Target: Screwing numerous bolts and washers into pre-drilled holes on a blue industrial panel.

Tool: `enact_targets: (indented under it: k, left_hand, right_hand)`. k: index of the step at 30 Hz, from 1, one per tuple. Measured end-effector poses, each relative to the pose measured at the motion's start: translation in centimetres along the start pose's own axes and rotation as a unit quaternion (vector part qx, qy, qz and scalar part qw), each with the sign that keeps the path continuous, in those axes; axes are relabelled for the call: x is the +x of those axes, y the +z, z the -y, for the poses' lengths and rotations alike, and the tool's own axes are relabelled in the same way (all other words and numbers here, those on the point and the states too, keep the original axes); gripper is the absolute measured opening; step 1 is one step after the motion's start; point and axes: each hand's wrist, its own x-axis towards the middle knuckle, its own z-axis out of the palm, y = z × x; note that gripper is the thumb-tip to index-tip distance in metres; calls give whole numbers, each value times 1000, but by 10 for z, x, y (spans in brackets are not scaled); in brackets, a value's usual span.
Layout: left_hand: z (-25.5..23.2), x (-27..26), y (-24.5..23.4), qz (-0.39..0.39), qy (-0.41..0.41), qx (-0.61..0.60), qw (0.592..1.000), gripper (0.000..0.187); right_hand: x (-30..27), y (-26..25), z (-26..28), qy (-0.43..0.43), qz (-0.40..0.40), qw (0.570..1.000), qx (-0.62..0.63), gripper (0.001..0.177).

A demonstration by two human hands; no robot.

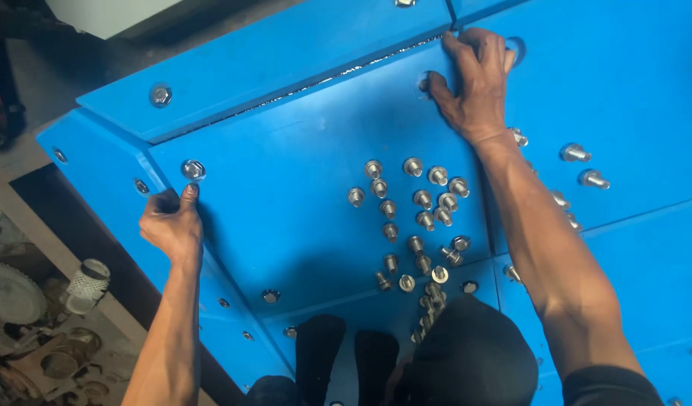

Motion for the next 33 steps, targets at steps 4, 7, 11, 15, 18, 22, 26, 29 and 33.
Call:
enact_targets:
  k: [4,7,11,15,18,22,26,29,33]
  left_hand:
    - [18,-8,-5,-21,41,-41,998,37]
    - [13,0,0,-1,26,-31,999,37]
    - [26,-7,-3,10,55,-5,998,40]
    - [24,4,1,-8,87,13,996,39]
    - [20,-5,-6,-1,80,-1,997,37]
    - [8,-3,-6,7,20,-53,998,37]
    - [9,7,-5,5,27,-55,998,36]
    - [19,-5,-8,12,59,-26,998,34]
    - [12,1,-6,24,43,-44,998,36]
  right_hand:
    - [-8,4,-1,-2,12,1000,26,60]
    - [8,-13,6,-23,26,997,-63,60]
    - [0,-15,5,-45,85,991,-97,56]
    - [10,-10,3,-67,71,991,-95,55]
    - [7,-12,13,-52,82,992,-77,52]
    - [24,-13,8,-32,71,996,-33,49]
    - [35,-2,-18,11,76,994,-72,23]
    - [16,-20,-4,-18,114,993,-39,19]
    - [17,-26,2,-32,55,996,68,50]
